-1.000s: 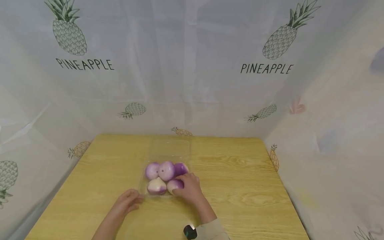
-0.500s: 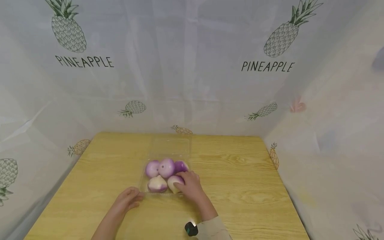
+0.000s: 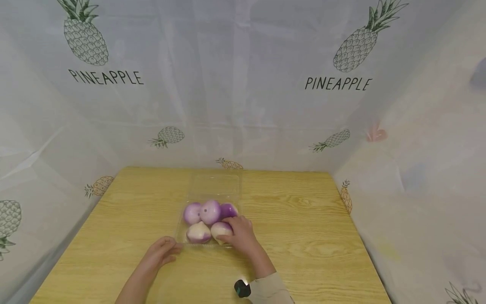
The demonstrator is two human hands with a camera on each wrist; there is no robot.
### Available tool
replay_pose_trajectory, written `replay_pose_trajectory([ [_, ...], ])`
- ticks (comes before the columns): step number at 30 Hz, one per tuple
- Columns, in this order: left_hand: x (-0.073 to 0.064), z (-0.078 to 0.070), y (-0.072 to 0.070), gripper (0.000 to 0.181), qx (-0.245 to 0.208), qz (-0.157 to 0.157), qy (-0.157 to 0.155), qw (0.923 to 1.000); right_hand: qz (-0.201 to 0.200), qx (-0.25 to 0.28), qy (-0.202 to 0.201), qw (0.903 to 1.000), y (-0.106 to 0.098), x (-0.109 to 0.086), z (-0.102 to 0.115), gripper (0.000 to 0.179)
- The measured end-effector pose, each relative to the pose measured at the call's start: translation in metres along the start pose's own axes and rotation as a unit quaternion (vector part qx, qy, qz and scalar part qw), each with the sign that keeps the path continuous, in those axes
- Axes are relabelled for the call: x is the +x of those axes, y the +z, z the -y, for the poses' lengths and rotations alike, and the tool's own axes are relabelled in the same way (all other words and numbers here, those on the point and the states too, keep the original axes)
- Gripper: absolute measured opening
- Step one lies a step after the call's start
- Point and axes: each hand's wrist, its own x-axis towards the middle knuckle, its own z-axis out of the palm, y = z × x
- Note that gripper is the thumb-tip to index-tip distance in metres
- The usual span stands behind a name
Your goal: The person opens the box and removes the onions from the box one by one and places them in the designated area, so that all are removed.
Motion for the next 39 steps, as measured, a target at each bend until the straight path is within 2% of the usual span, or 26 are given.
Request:
replay_pose_trajectory([
  [6, -0.001, 0.0, -0.001, 0.011, 0.001, -0.002, 0.003, 1.0, 0.0, 0.022, 0.003, 0.9998, -0.002, 0.001, 0.0, 0.049],
  [11, -0.003, -0.001, -0.001, 0.014, 0.003, 0.008, 0.004, 1.0, -0.012, 0.088, 0.015, 0.9959, -0.011, 0.0, 0.004, 0.049],
  [14, -0.004, -0.002, -0.001, 0.017, 0.002, 0.009, 0.001, 1.0, -0.019, 0.15, 0.044, 0.9876, -0.019, -0.002, 0.007, 0.051],
  [17, -0.005, -0.002, -0.001, 0.018, 0.003, 0.008, 0.002, 1.0, -0.048, 0.209, 0.082, 0.9733, -0.026, -0.006, 0.008, 0.052],
  [23, -0.004, -0.002, -0.001, 0.018, 0.003, 0.011, 0.005, 0.9999, -0.118, 0.273, 0.126, 0.9464, -0.036, -0.01, 0.0, 0.049],
  [27, -0.005, -0.002, -0.001, 0.017, 0.006, 0.008, 0.004, 0.9999, -0.151, 0.293, 0.156, 0.9312, -0.041, -0.012, -0.007, 0.049],
  [29, -0.005, -0.002, -0.001, 0.016, 0.006, 0.006, 0.005, 1.0, -0.158, 0.293, 0.167, 0.9279, -0.045, -0.014, -0.009, 0.048],
  [35, -0.004, 0.0, -0.001, 0.015, 0.0, 0.009, 0.011, 0.9999, -0.156, 0.304, 0.173, 0.9235, -0.063, -0.02, -0.011, 0.046],
  [39, -0.004, 0.002, -0.003, 0.016, 0.005, 0.014, 0.022, 0.9997, -0.168, 0.29, 0.177, 0.9253, -0.053, -0.019, -0.036, 0.047],
])
